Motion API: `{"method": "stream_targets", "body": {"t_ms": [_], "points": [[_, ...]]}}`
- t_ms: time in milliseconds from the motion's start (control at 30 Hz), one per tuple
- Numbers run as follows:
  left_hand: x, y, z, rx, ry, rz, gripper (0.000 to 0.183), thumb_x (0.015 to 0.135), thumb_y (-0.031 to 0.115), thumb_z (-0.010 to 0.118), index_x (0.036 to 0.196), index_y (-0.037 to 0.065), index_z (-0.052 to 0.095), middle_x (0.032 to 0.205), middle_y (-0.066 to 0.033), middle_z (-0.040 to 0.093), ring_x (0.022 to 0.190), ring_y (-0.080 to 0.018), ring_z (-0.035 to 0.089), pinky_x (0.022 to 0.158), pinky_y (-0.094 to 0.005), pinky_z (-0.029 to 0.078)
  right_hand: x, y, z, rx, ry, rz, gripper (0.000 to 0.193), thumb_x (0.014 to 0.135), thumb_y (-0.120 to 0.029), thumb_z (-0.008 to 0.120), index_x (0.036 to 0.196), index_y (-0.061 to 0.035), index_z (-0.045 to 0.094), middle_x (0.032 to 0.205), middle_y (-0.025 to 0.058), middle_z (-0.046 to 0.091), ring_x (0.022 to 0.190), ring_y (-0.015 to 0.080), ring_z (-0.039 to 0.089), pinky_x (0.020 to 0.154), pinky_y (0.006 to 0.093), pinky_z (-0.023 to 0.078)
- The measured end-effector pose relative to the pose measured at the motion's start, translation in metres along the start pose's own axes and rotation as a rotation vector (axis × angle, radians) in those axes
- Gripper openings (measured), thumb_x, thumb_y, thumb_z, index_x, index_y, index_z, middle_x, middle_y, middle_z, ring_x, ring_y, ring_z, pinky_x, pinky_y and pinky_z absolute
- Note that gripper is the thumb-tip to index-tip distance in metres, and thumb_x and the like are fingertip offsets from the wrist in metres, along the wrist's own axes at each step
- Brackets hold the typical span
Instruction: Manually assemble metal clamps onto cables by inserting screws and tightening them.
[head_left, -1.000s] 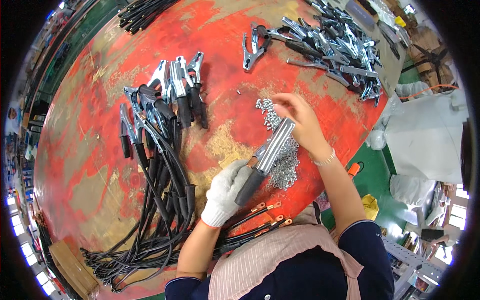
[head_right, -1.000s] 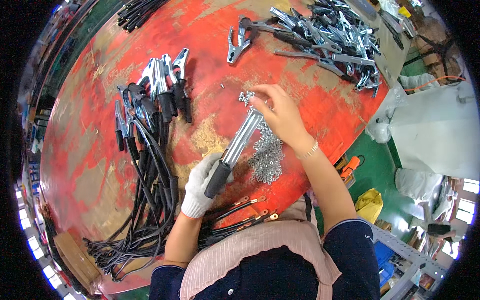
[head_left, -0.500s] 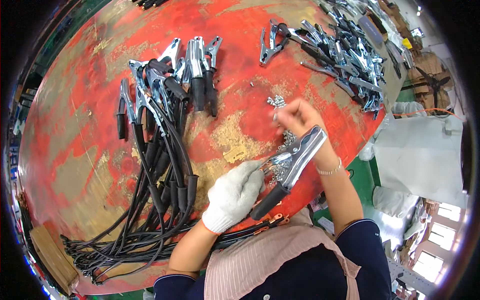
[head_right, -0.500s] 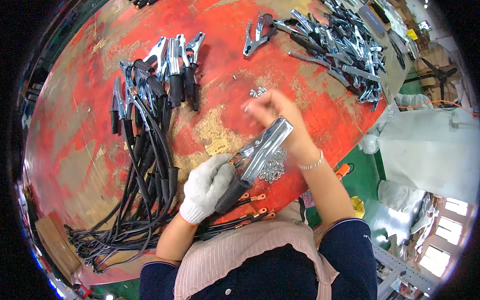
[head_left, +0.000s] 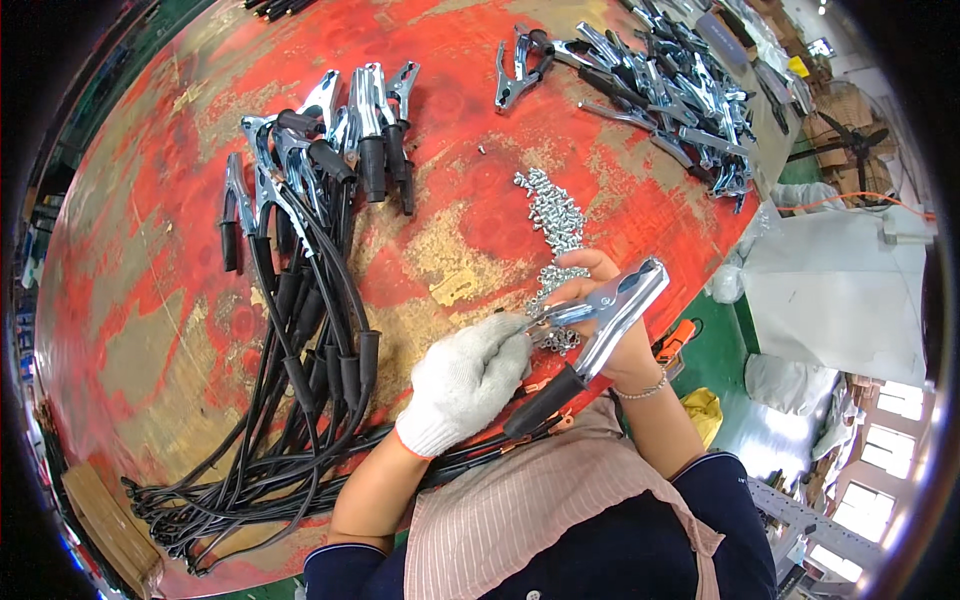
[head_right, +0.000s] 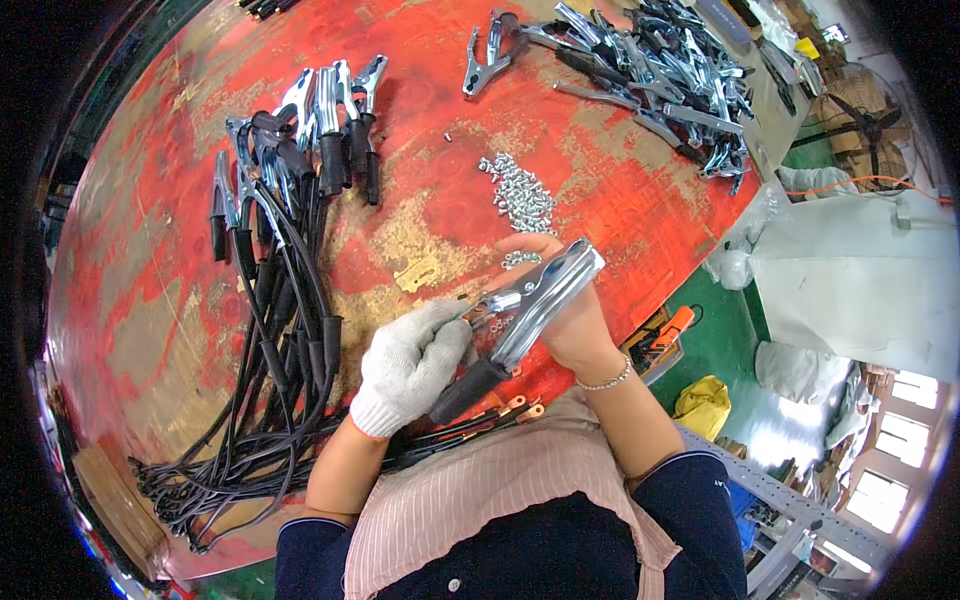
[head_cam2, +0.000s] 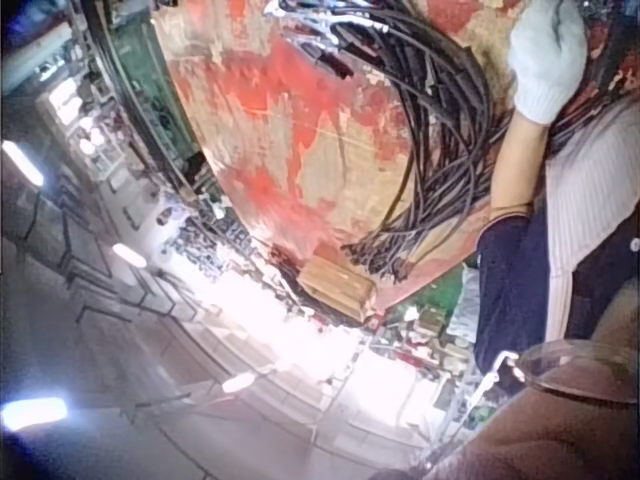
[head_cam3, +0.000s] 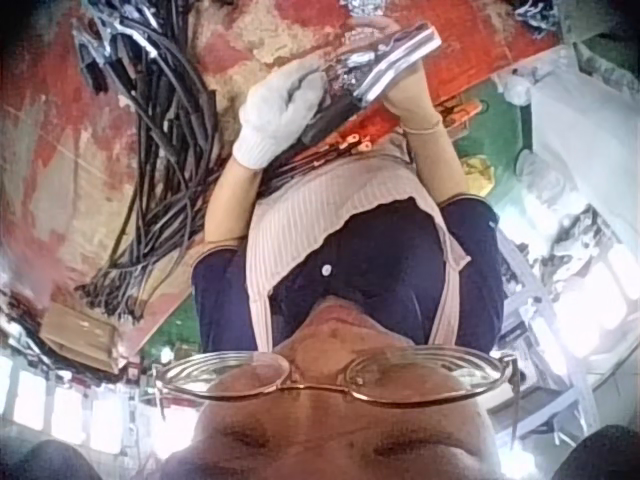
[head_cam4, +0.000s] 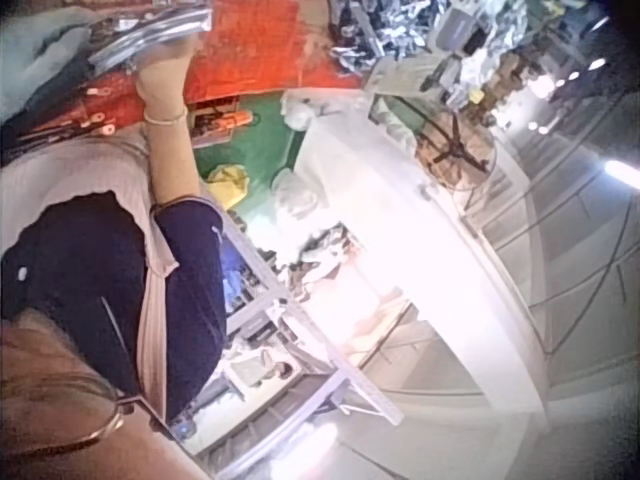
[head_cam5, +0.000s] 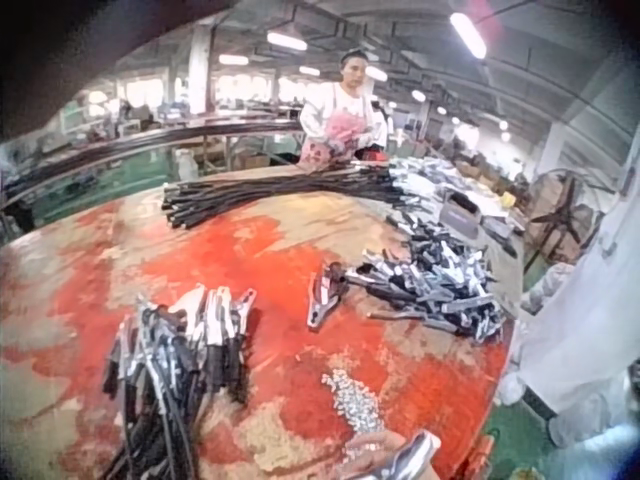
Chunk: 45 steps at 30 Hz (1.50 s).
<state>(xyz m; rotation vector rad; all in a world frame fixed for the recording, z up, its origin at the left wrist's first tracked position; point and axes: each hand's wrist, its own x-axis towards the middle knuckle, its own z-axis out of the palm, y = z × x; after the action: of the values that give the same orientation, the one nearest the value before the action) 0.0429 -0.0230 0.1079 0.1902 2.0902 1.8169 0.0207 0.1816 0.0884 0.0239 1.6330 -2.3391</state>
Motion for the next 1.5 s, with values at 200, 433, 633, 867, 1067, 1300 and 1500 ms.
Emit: {"method": "stream_targets", "body": {"t_ms": [200,433,633,867,1067,1300,1500], "points": [[-0.002,0.006,0.001,0.062,0.009,-0.052,0.02,0.091,0.017,0.055,0.105,0.007,0.064,0.073,-0.0106,0.066,0.069,-0.0265,0.067,0.065,-0.0359,0.052,0.007,0.007,-0.008,0.094,-0.084,0.095,0.068,0.078,-0.002,0.077,0.133,0.0006,0.038,0.089,0.0104,0.07,0.083,0.0156,0.068,0.074,0.0274,0.055],[-0.001,0.0,0.003,0.324,0.115,0.174,0.028,0.088,0.01,0.058,0.116,0.004,0.061,0.073,-0.0112,0.066,0.06,-0.0192,0.064,0.056,-0.0288,0.049,0.002,-0.022,0.011,0.065,-0.047,0.131,0.06,0.096,-0.034,0.056,0.138,0.0026,0.034,0.094,0.0148,0.071,0.082,0.0184,0.069,0.073,0.0284,0.052],[0.002,0.008,-0.005,0.828,0.112,0.478,0.047,0.081,0.008,0.061,0.127,0.007,0.054,0.065,-0.0093,0.061,0.052,-0.0255,0.059,0.049,-0.0374,0.047,-0.004,-0.02,0.003,-0.122,-0.215,-0.001,0.066,0.1,-0.042,0.046,0.143,0.004,0.028,0.108,0.017,0.068,0.099,0.0212,0.066,0.085,0.0296,0.051],[0.005,-0.007,-0.011,-0.542,0.286,-0.136,0.045,0.096,0.031,0.051,0.128,0.0,0.049,0.063,-0.0039,0.059,0.045,-0.0088,0.049,0.041,-0.0221,0.037,-0.003,0.005,-0.008,-1.266,0.052,-0.425,0.011,0.078,-0.015,0.074,0.085,-0.0106,0.069,0.085,0.0066,0.058,0.085,0.025,0.056,0.074,0.0341,0.048],[0.012,-0.011,-0.02,-0.696,0.169,-0.162,0.045,0.096,0.027,0.047,0.13,-0.001,0.047,0.067,-0.0072,0.061,0.046,-0.0113,0.051,0.039,-0.0227,0.039,-0.004,0.025,-0.004,-1.455,0.04,-0.475,0.015,0.071,-0.016,0.078,0.082,-0.0108,0.07,0.082,0.005,0.057,0.081,0.0232,0.056,0.07,0.0347,0.047],[0.013,-0.006,-0.022,-0.611,0.083,-0.232,0.044,0.096,0.027,0.047,0.132,0.001,0.046,0.072,-0.0072,0.062,0.049,-0.0097,0.054,0.043,-0.0208,0.042,-0.002,0.027,-0.001,-1.441,0.046,-0.492,0.015,0.071,-0.015,0.077,0.08,-0.0109,0.066,0.081,0.0041,0.056,0.079,0.0239,0.055,0.068,0.0345,0.047],[0.011,-0.008,-0.023,-0.608,0.047,-0.224,0.043,0.096,0.025,0.047,0.133,0.003,0.046,0.075,-0.0065,0.062,0.051,-0.0087,0.055,0.045,-0.0199,0.044,-0.001,0.025,-0.002,-1.457,0.073,-0.415,0.014,0.07,-0.017,0.078,0.079,-0.0114,0.069,0.08,0.0044,0.058,0.08,0.0232,0.057,0.069,0.0338,0.048]]}}
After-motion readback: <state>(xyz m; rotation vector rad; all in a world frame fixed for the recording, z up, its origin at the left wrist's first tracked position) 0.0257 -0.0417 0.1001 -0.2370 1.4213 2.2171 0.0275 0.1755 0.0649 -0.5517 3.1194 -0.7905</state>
